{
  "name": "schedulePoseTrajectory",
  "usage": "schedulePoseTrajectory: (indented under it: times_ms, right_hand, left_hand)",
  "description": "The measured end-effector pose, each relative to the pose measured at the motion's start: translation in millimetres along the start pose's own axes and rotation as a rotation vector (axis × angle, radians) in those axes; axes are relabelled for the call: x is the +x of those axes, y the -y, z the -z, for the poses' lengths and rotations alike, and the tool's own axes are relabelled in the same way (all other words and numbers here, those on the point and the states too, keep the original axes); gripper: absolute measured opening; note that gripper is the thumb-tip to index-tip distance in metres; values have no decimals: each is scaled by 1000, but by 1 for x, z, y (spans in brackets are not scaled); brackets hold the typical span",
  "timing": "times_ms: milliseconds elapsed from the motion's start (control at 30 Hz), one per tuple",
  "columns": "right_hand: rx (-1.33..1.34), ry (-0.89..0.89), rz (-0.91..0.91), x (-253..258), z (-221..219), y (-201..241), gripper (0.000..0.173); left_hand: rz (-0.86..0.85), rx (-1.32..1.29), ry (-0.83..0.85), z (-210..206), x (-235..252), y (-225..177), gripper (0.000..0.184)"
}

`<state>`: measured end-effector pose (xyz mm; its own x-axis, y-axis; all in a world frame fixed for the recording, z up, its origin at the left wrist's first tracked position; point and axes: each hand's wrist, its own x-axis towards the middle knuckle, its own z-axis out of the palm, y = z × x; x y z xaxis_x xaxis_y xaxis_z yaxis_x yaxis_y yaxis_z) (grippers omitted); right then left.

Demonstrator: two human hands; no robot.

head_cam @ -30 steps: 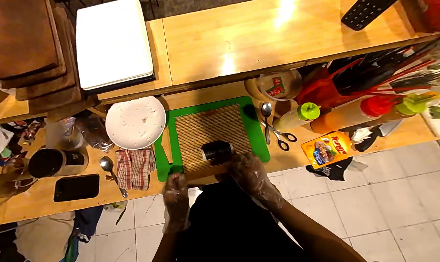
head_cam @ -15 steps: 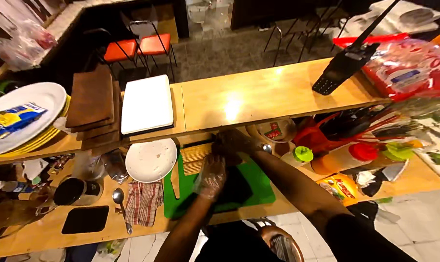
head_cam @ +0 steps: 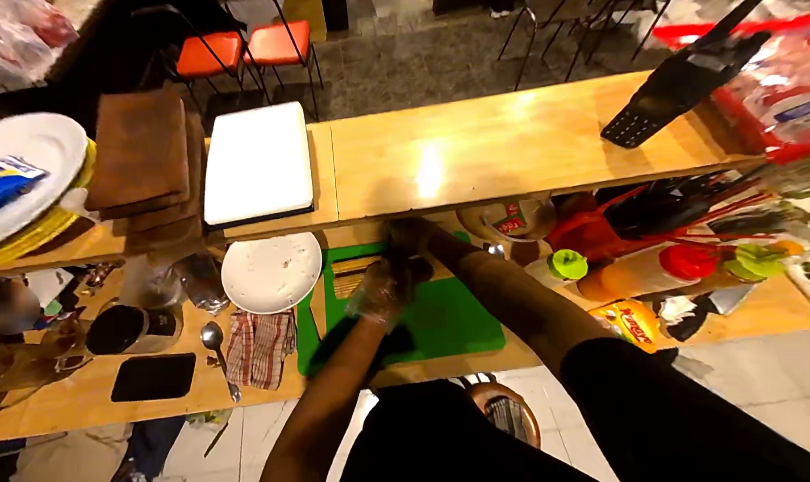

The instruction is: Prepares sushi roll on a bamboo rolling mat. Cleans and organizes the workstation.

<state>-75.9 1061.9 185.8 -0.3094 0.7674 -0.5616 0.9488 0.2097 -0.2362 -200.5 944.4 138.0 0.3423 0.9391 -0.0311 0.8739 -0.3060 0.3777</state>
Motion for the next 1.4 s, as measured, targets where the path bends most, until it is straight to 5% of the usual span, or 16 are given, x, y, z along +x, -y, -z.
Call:
schedulePoseTrajectory:
  times_ms: [100,300,667,933,1167,1400]
  right_hand:
    - [28,-252,153,12,-26,-17,34]
    - [305,-253,107,19,-28,-22,29]
    - [-42,-137,94,18,-17,-6,42]
    - [89,-391,148,-16,-42,-12,31]
    - [157,-66,217,-123,-79,-12,21]
    - [102,38,255,-126,-72,0,31]
  left_hand:
    - [-25,10,13,-9,-13,2,50]
    - [-72,-62,66,-12,-60,-10,43]
    - [-205,110,117,-16,-100,-33,36]
    - [-236,222,234,-1,-90,-38,45]
    - [-230,168,-25,-11,-115,-25,66]
    - [-239,217,-229,-14,-121,-25,58]
